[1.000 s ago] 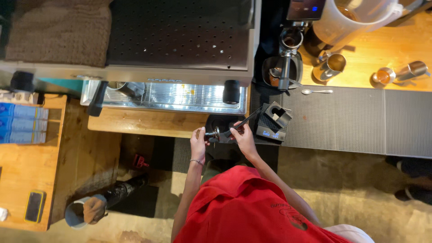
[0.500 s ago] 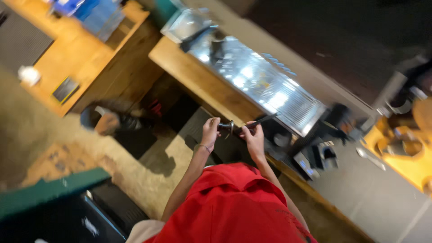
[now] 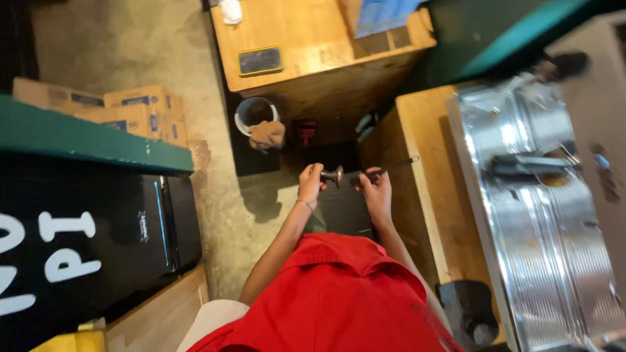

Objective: The person prepares espresso by dosing ground coffee into a portafilter, tamping the grounds, and locking the portafilter into the espresso machine. The person repeats this process multiple times, cleaning the portafilter between cycles.

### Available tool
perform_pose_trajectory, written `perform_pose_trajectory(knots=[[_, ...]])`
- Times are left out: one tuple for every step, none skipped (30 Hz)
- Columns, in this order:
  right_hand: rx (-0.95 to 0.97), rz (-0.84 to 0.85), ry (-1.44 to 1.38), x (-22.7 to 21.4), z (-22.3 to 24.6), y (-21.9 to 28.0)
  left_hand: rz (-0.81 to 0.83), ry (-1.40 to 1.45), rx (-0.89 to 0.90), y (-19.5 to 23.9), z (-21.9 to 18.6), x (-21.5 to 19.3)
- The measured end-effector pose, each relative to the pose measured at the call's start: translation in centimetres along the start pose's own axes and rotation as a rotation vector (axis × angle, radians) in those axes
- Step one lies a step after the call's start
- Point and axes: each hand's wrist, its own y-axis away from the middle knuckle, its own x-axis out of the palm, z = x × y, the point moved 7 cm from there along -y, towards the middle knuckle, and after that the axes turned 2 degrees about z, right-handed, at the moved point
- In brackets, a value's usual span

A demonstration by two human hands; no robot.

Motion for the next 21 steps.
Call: perform_pose_trajectory(knots=[[0.007, 0.034, -0.018, 2.4, 0.2, -1.5, -0.045, 0.066, 0.015, -1.6, -1.1, -1.4], [0.014, 0.069, -0.037, 4.8, 0.3, -2.9, -0.090, 0.132, 0.030, -3.1, -2.2, -2.8], [0.020, 0.092, -0.031, 7.1, 0.7, -4.1, -0.110, 0.147, 0.031, -5.0, -3.1, -4.0], [0.015, 0.123, -0.028, 9.4, 1.1, -5.4, -0.135, 0.202, 0.046, -6.9, -4.0, -5.3], [0.024, 0.153, -0.021, 11.1, 1.3, -6.0, -0.167, 0.254, 0.050, -8.0, -4.1, -6.6], [0.044, 0.175, -0.011, 13.0, 1.5, -7.2, -0.194, 0.267, 0.038, -9.1, -5.1, -7.5], [0.044, 0.211, -0.027, 15.1, 1.8, -8.3, -0.228, 0.318, 0.058, -10.2, -6.3, -8.5], [0.044, 0.246, -0.044, 17.1, 2.1, -9.4, -0.263, 0.368, 0.078, -11.1, -7.4, -9.6], [0.052, 0.263, -0.039, 18.9, 2.4, -10.2, -0.280, 0.378, 0.078, -10.5, -9.8, -10.1], [0.068, 0.292, -0.034, 20.7, 2.7, -11.1, -0.297, 0.411, 0.071, -9.9, -12.2, -10.4], [0.088, 0.314, -0.026, 22.1, 2.9, -11.9, -0.312, 0.442, 0.059, -9.2, -14.3, -10.6], [0.100, 0.327, -0.019, 23.5, 2.8, -12.5, -0.327, 0.450, 0.053, -10.9, -13.6, -11.5], [0.102, 0.350, -0.037, 25.0, 2.8, -13.4, -0.360, 0.467, 0.024, -12.7, -13.0, -12.4], [0.105, 0.374, -0.055, 26.5, 2.9, -14.3, -0.393, 0.485, -0.006, -14.5, -12.3, -13.2], [0.118, 0.382, -0.049, 27.7, 2.8, -15.0, -0.406, 0.490, -0.014, -16.0, -11.7, -13.8], [0.093, 0.412, -0.015, 29.0, 2.8, -15.7, -0.437, 0.507, -0.027, -17.4, -11.0, -14.4], [0.063, 0.442, 0.019, 30.3, 3.1, -16.4, -0.466, 0.525, -0.037, -18.8, -10.5, -15.0], [0.071, 0.451, 0.024, 31.1, 2.7, -16.5, -0.477, 0.532, -0.042, -18.5, -10.6, -15.1], [0.039, 0.467, 0.058, 32.3, 2.7, -17.0, -0.497, 0.545, -0.041, -18.7, -11.3, -15.2], [0.006, 0.482, 0.092, 33.5, 2.9, -17.4, -0.518, 0.558, -0.039, -18.7, -12.1, -15.3], [0.001, 0.491, 0.090, 34.4, 2.8, -17.6, -0.522, 0.563, -0.031, -19.3, -12.1, -15.6]])
